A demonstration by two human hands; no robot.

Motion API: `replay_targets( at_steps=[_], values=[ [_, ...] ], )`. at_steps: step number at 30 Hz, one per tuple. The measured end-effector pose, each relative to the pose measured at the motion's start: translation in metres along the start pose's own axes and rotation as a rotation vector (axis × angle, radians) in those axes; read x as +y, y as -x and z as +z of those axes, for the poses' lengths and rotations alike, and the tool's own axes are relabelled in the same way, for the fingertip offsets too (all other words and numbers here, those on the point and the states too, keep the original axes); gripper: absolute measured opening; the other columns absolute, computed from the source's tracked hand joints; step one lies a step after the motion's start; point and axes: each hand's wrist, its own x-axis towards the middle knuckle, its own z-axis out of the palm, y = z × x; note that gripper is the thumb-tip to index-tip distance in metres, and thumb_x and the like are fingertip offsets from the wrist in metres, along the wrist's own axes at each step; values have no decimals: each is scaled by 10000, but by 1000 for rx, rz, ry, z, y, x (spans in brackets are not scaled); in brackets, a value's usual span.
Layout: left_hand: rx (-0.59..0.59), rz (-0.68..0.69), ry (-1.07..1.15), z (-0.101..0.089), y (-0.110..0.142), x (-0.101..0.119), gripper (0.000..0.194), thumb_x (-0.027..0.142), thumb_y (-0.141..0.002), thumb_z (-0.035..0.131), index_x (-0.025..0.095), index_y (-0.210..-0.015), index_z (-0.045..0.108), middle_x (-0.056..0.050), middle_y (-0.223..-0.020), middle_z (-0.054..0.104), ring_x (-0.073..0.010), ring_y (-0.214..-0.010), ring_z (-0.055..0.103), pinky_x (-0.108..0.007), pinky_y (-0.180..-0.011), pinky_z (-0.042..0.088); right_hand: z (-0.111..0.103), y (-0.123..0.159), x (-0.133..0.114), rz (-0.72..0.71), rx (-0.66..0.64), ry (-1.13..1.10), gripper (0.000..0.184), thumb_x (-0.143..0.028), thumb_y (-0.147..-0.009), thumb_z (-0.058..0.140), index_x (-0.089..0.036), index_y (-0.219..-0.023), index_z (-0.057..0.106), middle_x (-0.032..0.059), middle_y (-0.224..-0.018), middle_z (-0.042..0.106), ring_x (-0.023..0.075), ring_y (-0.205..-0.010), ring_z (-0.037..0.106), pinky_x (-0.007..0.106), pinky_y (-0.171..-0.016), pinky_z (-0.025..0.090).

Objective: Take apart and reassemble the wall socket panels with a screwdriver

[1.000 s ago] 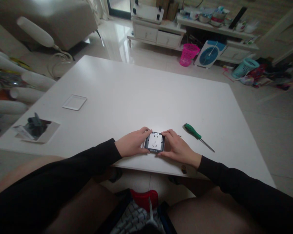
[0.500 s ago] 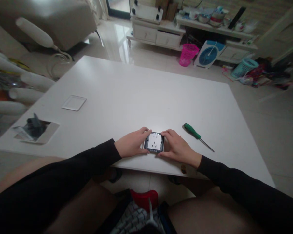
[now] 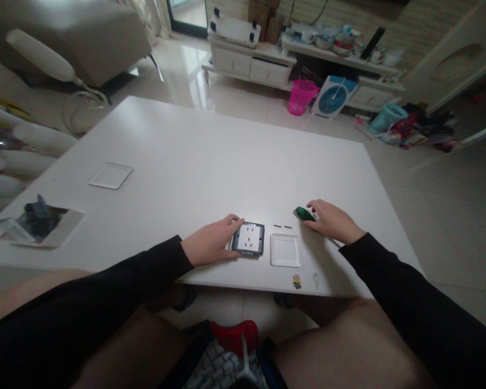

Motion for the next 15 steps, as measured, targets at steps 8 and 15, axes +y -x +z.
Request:
replay_targets(
  at_steps=[8,15],
  values=[
    [37,46,-53,4,3,-5,788,435,-869,728,180,-1519,362,-184,-1474,505,-297,-1120,688,-403,-983,547,2,-8,-11,109,-170,47,155,-310,-926,601,-187,-1021,603,162,-1036,748,288,-890,698,338,-669,399],
    [16,32,-59,5,1,-4,811,413,-850,742,142,-1516,365,-193,-1466,506,-308,-1131,682,-408,-1001,542,-20,-5,-3,157,257,-354,196,-404,-917,622,-212,-931,589,96,-870,715,255,-782,672,348,-663,479]
  ],
)
